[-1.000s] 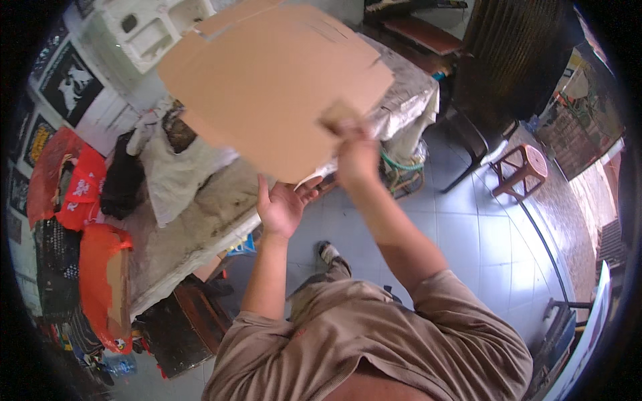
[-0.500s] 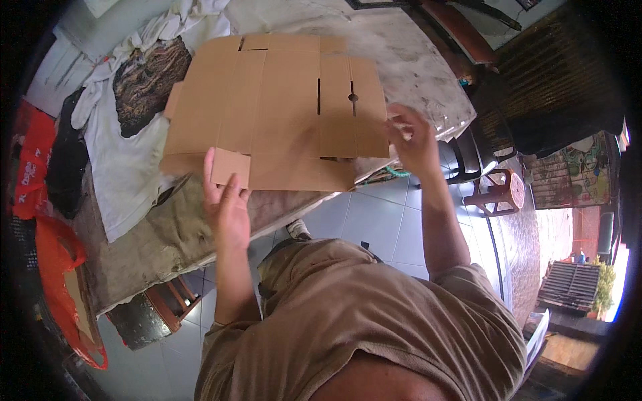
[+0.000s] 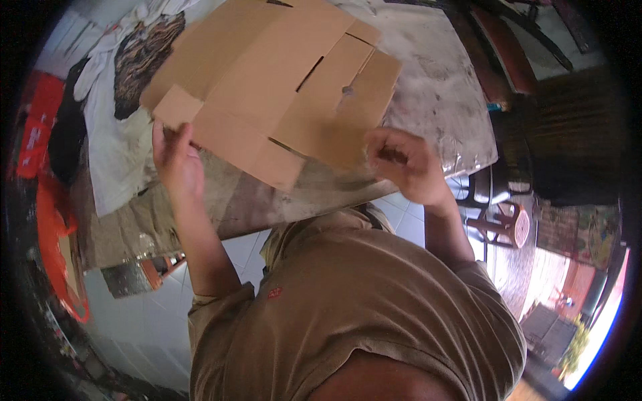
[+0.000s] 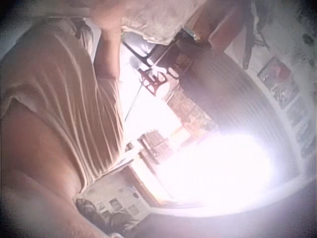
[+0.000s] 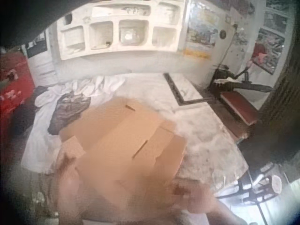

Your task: The person retrieves a flat cardboard box from a red plastic bag, unfolds it, and assembles it into a box shape on a workbench. They then move a chair, plug in a power strip, and continue assembling additional cardboard boxes one by one.

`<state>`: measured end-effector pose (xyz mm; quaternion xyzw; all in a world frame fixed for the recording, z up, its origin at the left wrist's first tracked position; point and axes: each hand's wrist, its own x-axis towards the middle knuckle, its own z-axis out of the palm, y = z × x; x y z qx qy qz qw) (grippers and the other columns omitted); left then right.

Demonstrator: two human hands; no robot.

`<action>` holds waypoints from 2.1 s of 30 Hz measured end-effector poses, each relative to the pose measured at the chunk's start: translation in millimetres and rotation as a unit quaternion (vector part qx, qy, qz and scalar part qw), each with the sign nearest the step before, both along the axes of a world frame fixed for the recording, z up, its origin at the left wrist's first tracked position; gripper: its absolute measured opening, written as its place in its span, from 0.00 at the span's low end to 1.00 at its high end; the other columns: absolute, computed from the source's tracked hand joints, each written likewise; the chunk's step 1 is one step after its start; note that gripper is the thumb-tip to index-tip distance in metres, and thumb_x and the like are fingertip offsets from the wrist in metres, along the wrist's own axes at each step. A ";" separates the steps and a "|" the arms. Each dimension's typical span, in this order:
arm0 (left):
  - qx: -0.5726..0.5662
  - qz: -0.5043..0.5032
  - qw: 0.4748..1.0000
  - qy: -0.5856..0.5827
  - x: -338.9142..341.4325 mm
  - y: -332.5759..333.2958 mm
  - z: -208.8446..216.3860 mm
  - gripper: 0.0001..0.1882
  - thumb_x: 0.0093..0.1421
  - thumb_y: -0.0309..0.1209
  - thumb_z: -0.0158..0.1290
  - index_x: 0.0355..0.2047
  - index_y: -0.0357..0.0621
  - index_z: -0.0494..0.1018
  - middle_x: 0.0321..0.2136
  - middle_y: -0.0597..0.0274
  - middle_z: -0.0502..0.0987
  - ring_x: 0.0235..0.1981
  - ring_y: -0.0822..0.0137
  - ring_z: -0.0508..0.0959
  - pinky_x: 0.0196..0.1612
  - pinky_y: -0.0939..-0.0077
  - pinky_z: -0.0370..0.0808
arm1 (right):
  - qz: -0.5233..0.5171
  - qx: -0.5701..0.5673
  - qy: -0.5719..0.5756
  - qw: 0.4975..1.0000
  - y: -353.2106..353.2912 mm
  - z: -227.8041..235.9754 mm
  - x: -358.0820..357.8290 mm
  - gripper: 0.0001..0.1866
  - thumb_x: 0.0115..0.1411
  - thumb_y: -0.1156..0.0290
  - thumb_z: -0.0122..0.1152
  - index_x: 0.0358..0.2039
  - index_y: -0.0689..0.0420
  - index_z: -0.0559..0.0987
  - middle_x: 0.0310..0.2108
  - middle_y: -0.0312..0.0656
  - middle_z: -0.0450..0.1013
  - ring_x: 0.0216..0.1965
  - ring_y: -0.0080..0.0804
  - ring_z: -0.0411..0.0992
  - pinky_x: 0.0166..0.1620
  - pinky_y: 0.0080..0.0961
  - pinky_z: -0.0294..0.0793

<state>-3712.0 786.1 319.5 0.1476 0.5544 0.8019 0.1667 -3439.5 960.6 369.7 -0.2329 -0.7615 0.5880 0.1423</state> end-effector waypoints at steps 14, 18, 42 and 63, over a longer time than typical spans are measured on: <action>-0.458 0.043 0.818 0.347 104.9 -9.8 -19.7 0.20 0.49 0.25 0.53 0.46 0.44 0.68 0.48 0.49 0.66 0.46 0.53 0.70 0.48 0.68 0.66 | 0.290 0.564 0.077 0.769 143.5 -27.7 -65.0 0.21 0.46 0.70 0.59 0.43 0.58 0.71 0.53 0.41 0.60 0.53 0.42 0.58 0.54 0.36 0.59; -0.433 0.115 0.824 0.348 101.2 -5.0 -24.8 0.16 0.51 0.24 0.52 0.42 0.40 0.70 0.42 0.52 0.72 0.43 0.55 0.73 0.45 0.71 0.69 | 0.356 0.575 0.067 0.733 148.1 -35.6 -83.5 0.20 0.50 0.67 0.56 0.44 0.57 0.70 0.54 0.40 0.60 0.53 0.42 0.58 0.55 0.36 0.58; -0.348 0.134 0.843 0.387 100.9 16.6 11.7 0.09 0.41 0.22 0.61 0.26 0.43 0.76 0.34 0.58 0.73 0.37 0.64 0.73 0.40 0.75 0.69 | 0.341 0.535 0.276 0.722 116.2 -4.8 -41.6 0.10 0.42 0.73 0.63 0.26 0.60 0.75 0.22 0.41 0.72 0.23 0.34 0.71 0.28 0.28 0.71; -0.365 -0.034 0.901 0.234 134.9 2.2 -0.3 0.26 0.47 0.14 0.44 0.49 0.44 0.67 0.47 0.56 0.70 0.51 0.68 0.67 0.53 0.76 0.61 | 0.401 0.473 0.203 0.758 98.1 -14.0 2.1 0.10 0.45 0.68 0.55 0.29 0.54 0.76 0.31 0.37 0.72 0.32 0.35 0.71 0.32 0.33 0.69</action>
